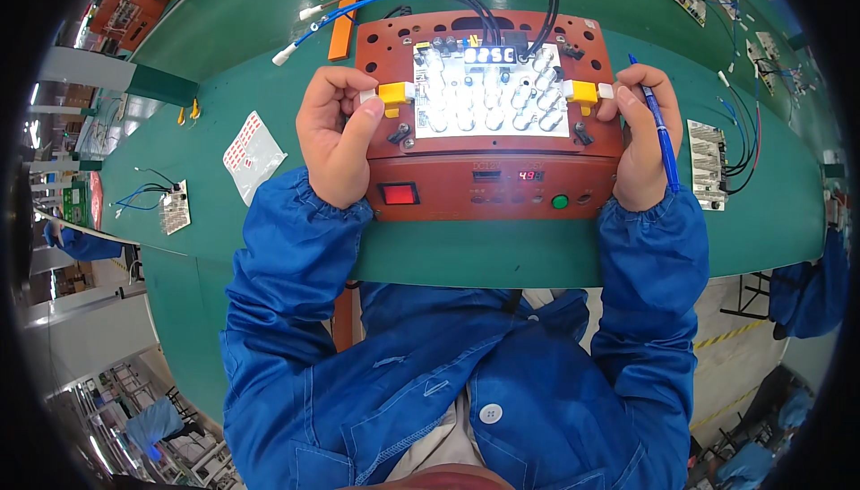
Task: Testing and inspecting electronic circuit boards using a test fixture and marking results.
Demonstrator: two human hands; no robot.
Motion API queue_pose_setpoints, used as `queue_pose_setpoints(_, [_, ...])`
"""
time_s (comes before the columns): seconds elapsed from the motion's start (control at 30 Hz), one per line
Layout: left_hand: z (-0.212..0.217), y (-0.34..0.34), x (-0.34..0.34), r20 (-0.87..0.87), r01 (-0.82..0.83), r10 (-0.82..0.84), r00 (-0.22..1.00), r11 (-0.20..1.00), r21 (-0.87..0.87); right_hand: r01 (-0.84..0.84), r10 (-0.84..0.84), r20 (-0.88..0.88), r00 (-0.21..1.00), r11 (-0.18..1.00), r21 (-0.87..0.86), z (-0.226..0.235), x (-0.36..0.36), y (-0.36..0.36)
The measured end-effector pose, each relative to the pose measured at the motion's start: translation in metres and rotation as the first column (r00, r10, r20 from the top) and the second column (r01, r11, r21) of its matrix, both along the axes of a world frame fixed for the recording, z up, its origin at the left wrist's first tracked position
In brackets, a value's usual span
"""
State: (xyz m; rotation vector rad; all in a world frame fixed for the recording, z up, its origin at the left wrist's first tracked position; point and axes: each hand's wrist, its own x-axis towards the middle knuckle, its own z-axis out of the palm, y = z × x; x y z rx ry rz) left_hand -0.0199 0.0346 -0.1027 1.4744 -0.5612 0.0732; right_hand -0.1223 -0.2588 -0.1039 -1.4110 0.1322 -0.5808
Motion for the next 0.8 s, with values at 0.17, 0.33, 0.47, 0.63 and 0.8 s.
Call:
queue_pose_setpoints(0.17, [0.0003,0.0001,-0.0007,-0.007,0.009,-0.009,1.000,1.000,-0.003,-0.008,0.008,0.008,1.000,0.999,0.031,0.0004,-0.0012,0.0020])
queue_pose_setpoints(0.33, [0.0009,0.0007,-0.0003,0.034,-0.003,0.003,0.999,1.000,0.001,-0.008,0.008,0.003,1.000,1.000,0.014,0.0000,-0.0002,0.0020])
queue_pose_setpoints(0.47, [-0.0005,-0.0001,-0.0007,-0.004,-0.004,0.004,1.000,1.000,0.001,0.015,-0.015,-0.007,1.000,1.000,0.010,0.0001,-0.0010,0.0014])
queue_pose_setpoints(0.63, [0.0010,-0.0002,-0.0022,0.001,-0.006,0.006,1.000,1.000,-0.002,0.021,-0.021,-0.019,1.000,1.000,0.007,0.0006,-0.0019,0.0022])
queue_pose_setpoints(0.8, [-0.0025,0.0006,0.0010,0.044,-0.018,0.018,0.999,1.000,0.012,-0.005,0.005,0.003,1.000,1.000,-0.009,-0.0031,-0.0002,-0.0032])
